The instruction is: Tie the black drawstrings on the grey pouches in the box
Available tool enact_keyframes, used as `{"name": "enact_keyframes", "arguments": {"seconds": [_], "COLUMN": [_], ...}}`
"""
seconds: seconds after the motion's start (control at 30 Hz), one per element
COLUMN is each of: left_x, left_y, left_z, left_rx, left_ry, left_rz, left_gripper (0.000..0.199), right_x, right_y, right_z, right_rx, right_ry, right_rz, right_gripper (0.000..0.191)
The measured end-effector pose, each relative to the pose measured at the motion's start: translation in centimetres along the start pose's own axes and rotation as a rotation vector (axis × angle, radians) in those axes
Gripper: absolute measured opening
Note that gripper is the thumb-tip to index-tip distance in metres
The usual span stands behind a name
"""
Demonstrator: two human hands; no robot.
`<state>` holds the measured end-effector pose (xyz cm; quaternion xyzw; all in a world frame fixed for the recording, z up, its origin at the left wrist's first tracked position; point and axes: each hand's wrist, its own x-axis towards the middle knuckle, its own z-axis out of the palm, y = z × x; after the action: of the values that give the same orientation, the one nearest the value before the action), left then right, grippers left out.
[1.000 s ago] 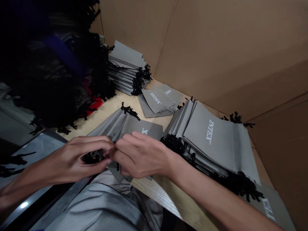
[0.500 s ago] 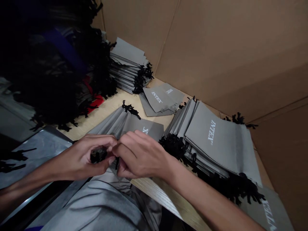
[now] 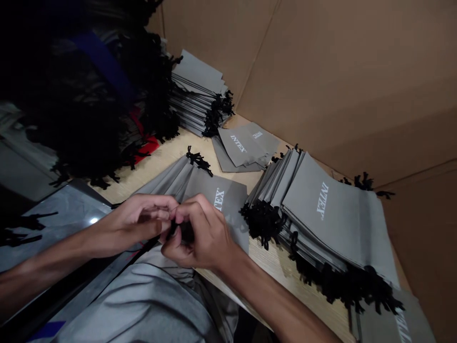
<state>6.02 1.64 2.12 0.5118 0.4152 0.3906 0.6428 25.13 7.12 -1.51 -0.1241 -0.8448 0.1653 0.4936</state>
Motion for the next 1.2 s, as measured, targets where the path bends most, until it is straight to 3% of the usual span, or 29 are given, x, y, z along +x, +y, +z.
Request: {"name": "enact_keyframes", "arguments": {"seconds": [0.17, 0.33, 0.5, 0.53, 0.6, 0.77, 0.97, 1.07, 1.2], "left_x": [0.6, 1.0, -0.7, -1.1, -1.8, -2.4, -2.1, -1.8, -1.0], "left_y": [-0.7, -0.9, 1.7, 2.3, 3.2, 3.5, 3.4, 3.1, 1.6], "left_z": [0.4, 1.2, -0.4, -0.8, -1.5, -1.1, 0.1, 0.0, -0.5], "left_rx": [-0.098, -0.329, 0.021, 0.057, -0.048, -0.375, -0.450, -0.341, 0.235], "left_ry": [0.079, 0.232, 0.297, 0.334, 0.433, 0.284, 0.220, 0.249, 0.361], "left_rz": [-0.021, -0.075, 0.098, 0.147, 0.233, 0.195, 0.141, 0.142, 0.208], "left_gripper": [0.014, 0.012, 0.004, 0.010, 0.016, 0.016, 0.020, 0.020, 0.007], "right_x": [-0.3, -0.2, 0.9, 1.0, 1.1, 0.1, -0.8, -0.7, -0.6], "right_y": [0.1, 0.2, 0.2, 0.2, 0.3, 0.7, 0.9, 0.9, 0.9], "right_z": [0.6, 0.7, -0.9, -1.3, -2.0, -2.3, -2.2, -2.4, -2.9], "right_rx": [-0.022, -0.024, 0.037, 0.051, 0.064, 0.017, 0.008, -0.004, -0.022], "right_ry": [0.056, 0.051, -0.040, -0.053, -0.074, -0.130, -0.124, -0.110, -0.087], "right_rz": [0.081, 0.050, 0.069, 0.086, 0.117, 0.156, 0.133, 0.116, 0.099], "right_gripper": [0.024, 0.025, 0.027, 0.027, 0.028, 0.028, 0.027, 0.025, 0.023]}}
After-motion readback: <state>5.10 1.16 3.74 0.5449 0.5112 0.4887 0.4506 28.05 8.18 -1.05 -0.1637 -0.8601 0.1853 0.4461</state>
